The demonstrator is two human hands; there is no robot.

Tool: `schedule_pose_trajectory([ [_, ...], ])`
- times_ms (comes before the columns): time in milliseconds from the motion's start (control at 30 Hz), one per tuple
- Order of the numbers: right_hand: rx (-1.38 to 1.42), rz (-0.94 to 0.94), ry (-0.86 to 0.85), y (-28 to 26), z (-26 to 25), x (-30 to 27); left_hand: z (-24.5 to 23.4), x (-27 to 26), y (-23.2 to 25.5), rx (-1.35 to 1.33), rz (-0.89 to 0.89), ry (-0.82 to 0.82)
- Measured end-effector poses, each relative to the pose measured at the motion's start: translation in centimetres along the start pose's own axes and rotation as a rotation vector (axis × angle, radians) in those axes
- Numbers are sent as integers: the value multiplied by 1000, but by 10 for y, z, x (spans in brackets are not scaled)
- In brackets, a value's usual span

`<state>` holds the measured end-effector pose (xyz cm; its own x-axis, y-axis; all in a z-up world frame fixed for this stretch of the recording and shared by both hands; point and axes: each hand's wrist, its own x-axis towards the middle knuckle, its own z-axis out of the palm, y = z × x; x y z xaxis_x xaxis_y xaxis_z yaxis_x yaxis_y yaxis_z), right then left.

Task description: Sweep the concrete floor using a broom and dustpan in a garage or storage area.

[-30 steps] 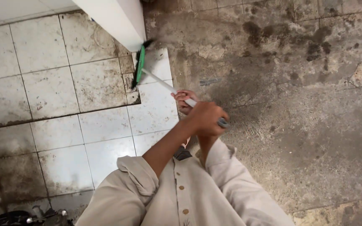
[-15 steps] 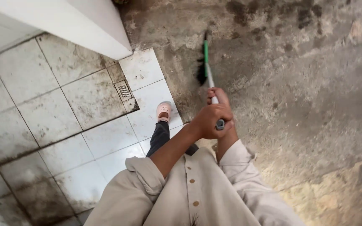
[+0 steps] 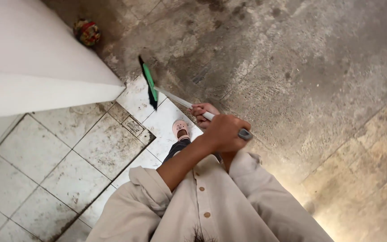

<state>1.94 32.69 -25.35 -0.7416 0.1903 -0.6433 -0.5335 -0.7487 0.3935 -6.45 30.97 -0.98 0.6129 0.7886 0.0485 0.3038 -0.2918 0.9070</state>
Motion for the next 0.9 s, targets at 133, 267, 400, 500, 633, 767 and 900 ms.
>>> schedule_pose_trajectory([
  [133,65,-21,-42,-26,-28,-2,0,11,-6,-35,13,-85],
  [267,-46,-257,55,-65,-73,-39,15,21,-9,-173,35,-29],
  [400,-224,-832,108,-47,-60,-95,38,35,-26,-283,171,-31],
  [500,-521,-1328,164,29,14,-171,61,54,-18,-225,226,-252],
  [633,73,-1162,64,17,-69,-184,64,52,23,-206,426,-508],
  [767,406,-1129,-29,63,-107,-206,58,36,58,-444,582,-515],
  [900,586,-1062,16,110,-135,-222,66,33,71,-767,450,-534],
])
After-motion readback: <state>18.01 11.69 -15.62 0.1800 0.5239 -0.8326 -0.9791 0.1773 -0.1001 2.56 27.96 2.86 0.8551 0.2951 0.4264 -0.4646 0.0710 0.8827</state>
